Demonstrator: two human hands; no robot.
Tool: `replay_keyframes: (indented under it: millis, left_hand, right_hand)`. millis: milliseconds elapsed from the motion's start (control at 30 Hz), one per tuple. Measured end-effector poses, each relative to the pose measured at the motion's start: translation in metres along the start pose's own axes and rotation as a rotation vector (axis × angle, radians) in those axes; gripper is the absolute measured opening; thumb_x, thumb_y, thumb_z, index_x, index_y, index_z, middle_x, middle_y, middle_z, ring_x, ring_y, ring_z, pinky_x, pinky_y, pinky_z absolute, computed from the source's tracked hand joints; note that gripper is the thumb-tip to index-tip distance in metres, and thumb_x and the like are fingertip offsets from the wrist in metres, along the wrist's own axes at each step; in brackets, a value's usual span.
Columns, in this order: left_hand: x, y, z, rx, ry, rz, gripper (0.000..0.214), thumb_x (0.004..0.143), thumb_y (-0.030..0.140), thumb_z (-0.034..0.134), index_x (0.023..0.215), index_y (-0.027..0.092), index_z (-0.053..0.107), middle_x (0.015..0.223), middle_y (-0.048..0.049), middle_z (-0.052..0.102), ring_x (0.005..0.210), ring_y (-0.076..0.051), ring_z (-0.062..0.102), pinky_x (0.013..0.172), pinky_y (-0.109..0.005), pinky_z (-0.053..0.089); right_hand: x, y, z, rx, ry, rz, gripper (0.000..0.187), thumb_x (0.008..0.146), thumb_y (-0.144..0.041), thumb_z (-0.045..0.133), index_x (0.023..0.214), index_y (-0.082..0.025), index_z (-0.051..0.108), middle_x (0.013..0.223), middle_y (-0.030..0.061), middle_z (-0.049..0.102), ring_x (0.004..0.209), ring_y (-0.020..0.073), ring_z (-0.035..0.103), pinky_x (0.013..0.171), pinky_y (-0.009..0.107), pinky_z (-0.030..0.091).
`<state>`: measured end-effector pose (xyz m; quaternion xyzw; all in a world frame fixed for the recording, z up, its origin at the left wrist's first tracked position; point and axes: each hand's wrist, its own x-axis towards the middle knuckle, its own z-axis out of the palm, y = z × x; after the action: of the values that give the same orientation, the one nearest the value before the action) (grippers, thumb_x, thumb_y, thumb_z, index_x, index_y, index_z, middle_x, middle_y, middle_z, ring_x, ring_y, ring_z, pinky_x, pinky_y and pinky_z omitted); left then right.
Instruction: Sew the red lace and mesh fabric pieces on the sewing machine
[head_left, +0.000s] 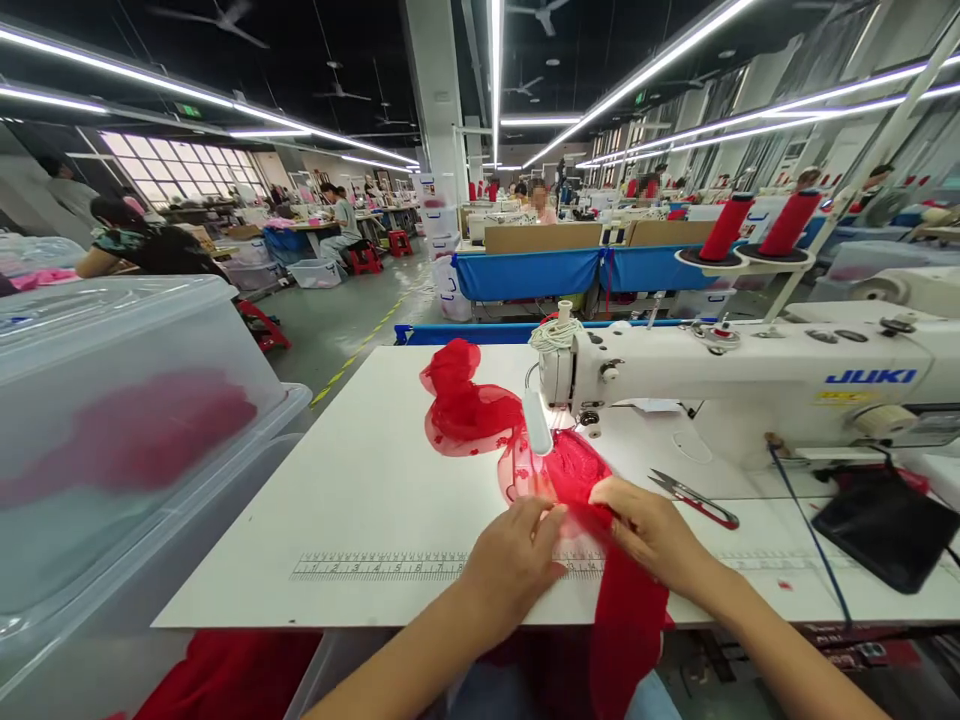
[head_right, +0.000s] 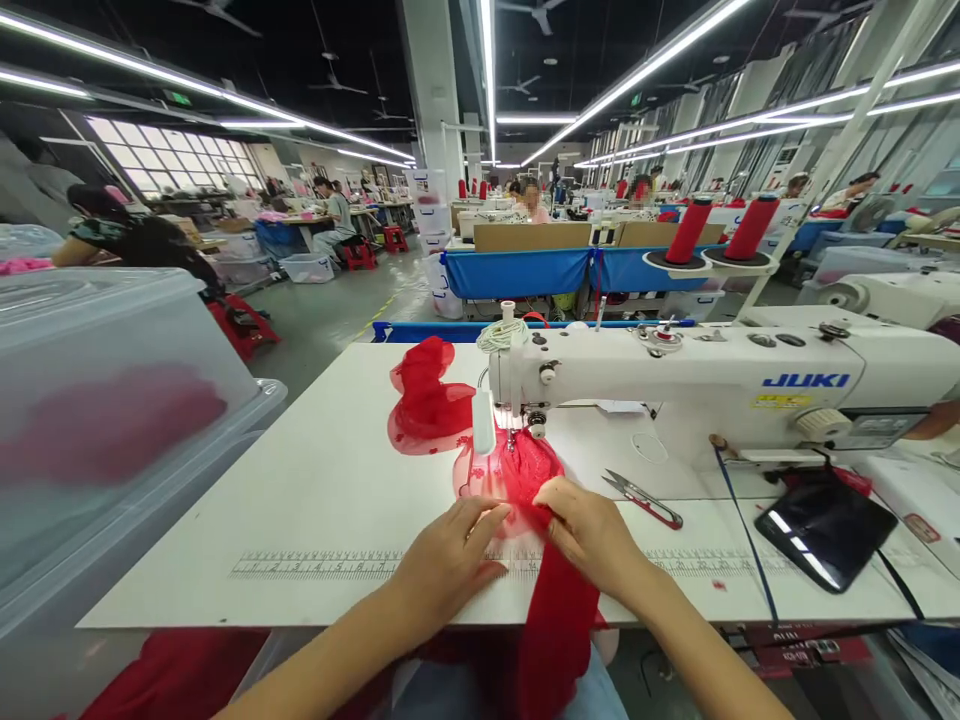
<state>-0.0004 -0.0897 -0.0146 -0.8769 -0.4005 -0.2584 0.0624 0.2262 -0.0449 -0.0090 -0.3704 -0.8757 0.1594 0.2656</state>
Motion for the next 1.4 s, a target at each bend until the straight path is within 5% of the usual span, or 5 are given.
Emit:
replay_keyframes:
  millis: [233,533,967,1167,1400]
  left_hand:
    - [0.029,-0.015,0.022,0.095,-0.313,-0.055,0.019,0.082,0.002,0.051,0.083,0.020,0.055,0.080,-0.0024,0.061,0.076,-0.021,0.060,0.062,-0.029,0.046]
    - [0.024,-0.019,0.028,-0.094,-0.100,0.039,0.015,0.083,0.007,0.046,0.081,0.020,0.054,0.081,-0.0026,0.059,0.074,-0.020,0.053,0.064,-0.031,0.042]
    - [0.013,-0.019,0.030,-0.097,0.071,0.083,0.023,0.099,0.017,0.041,0.089,0.020,0.062,0.073,-0.0003,0.061,0.066,-0.014,0.057,0.057,-0.023,0.045]
    - [0.015,-0.024,0.022,-0.233,0.089,0.061,0.027,0.103,0.014,0.032,0.101,0.018,0.059,0.114,-0.0100,0.064,0.094,-0.015,0.064,0.075,-0.024,0.054]
    - [0.022,-0.034,0.022,-0.054,-0.169,0.033,0.022,0.094,0.008,0.040,0.099,0.019,0.059,0.089,-0.0037,0.063,0.079,-0.018,0.057,0.070,-0.028,0.048]
  right_hand:
    - [-0.004,-0.003,0.005,0.026,-0.074,-0.023,0.015,0.094,-0.018,0.044,0.090,-0.024,0.058,0.092,0.0024,0.067,0.078,0.0159,0.061,0.069,0.027,0.049]
    - [-0.017,-0.014,-0.016,0.112,-0.149,0.017,0.025,0.094,-0.019,0.051,0.112,-0.026,0.067,0.130,0.0074,0.067,0.115,0.0196,0.065,0.093,0.031,0.053]
    - [-0.019,0.004,-0.014,-0.081,-0.160,0.009,0.043,0.086,-0.017,0.052,0.127,-0.029,0.061,0.138,0.0091,0.063,0.066,0.0139,0.067,0.064,0.030,0.055]
    - [-0.005,0.014,0.010,-0.275,0.040,-0.062,0.032,0.077,-0.007,0.047,0.099,-0.025,0.063,0.109,0.0043,0.072,0.065,0.0144,0.064,0.050,0.024,0.039]
    - [0.010,0.017,0.009,-0.245,0.131,-0.025,0.033,0.065,0.001,0.039,0.082,-0.024,0.050,0.087,0.0007,0.066,0.072,0.0144,0.060,0.060,0.023,0.041]
